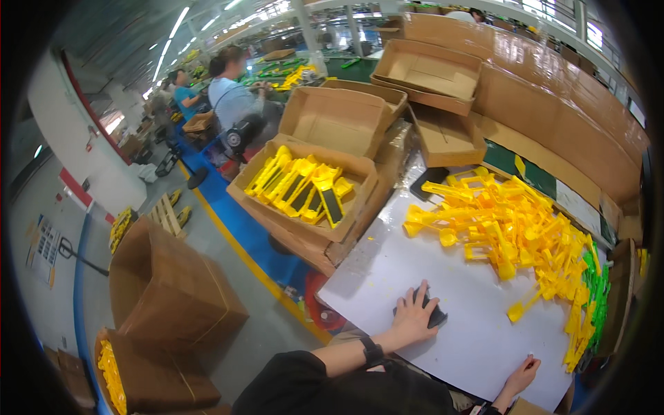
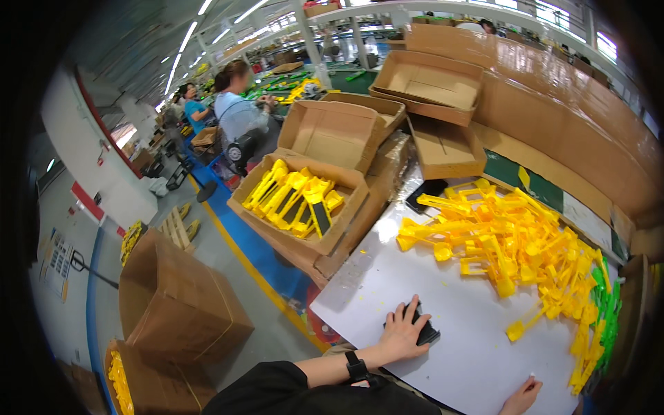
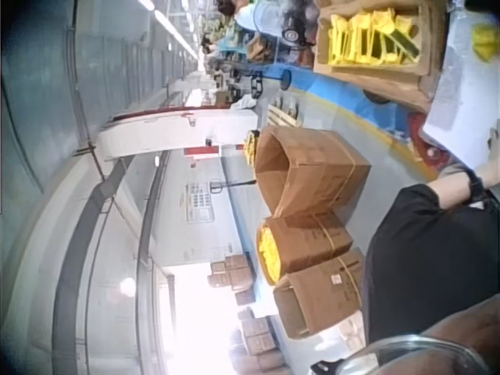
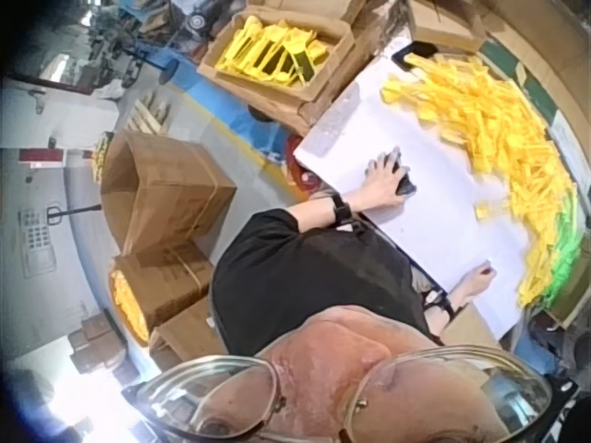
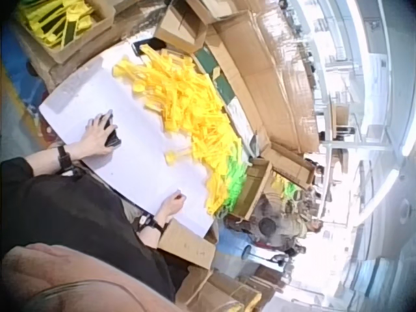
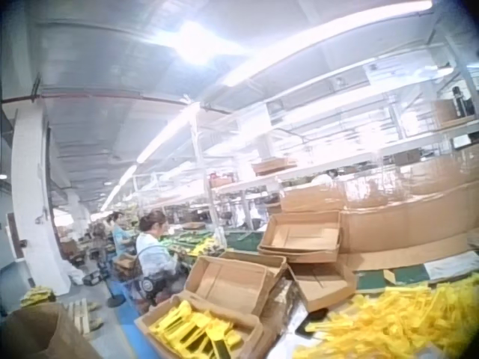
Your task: The person is assembling yellow plastic covers onto black rectangular components at a factory assembly line workstation.
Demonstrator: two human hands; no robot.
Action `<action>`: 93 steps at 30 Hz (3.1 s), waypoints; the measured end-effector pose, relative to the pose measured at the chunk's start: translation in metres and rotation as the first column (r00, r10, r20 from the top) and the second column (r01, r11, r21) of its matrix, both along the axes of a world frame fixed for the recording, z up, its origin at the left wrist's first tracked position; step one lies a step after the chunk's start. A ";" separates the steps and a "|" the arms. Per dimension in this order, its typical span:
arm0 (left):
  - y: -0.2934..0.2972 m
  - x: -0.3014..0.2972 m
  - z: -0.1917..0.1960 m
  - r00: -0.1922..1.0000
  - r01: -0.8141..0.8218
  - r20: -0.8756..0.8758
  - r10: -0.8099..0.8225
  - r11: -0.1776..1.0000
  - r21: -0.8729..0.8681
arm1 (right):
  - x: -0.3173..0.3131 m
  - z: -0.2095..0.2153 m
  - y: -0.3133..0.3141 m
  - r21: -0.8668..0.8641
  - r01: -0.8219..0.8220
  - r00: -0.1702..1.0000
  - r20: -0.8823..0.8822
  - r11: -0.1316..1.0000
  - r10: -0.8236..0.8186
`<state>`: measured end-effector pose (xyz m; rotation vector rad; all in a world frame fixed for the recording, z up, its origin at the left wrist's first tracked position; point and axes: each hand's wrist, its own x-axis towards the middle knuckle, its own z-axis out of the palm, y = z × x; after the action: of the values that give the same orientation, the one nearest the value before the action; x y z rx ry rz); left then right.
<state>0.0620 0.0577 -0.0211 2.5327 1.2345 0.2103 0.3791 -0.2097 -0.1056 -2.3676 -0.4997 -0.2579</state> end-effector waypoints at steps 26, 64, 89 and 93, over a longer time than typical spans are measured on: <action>-0.001 0.011 0.004 0.987 0.062 -0.152 -0.045 0.992 0.108 | -0.036 0.066 0.029 -0.041 0.107 0.994 -0.012 0.993 -0.108; 0.015 0.020 0.005 0.997 -0.011 -0.072 0.015 0.998 0.058 | -0.033 0.055 0.024 0.049 0.123 0.992 0.032 0.991 -0.125; 0.022 0.023 0.001 0.996 -0.085 -0.018 0.085 0.996 -0.002 | -0.191 0.072 0.176 -0.088 -0.923 0.382 -0.117 0.374 0.917; 0.019 0.027 -0.001 0.996 -0.083 -0.014 0.083 0.996 0.028 | -0.196 0.063 0.180 0.005 -0.894 0.445 -0.115 0.448 0.888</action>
<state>0.0891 0.0763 -0.0221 2.5133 1.3531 0.2287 0.1831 -0.0296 -0.0427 -1.8011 -1.6408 0.3890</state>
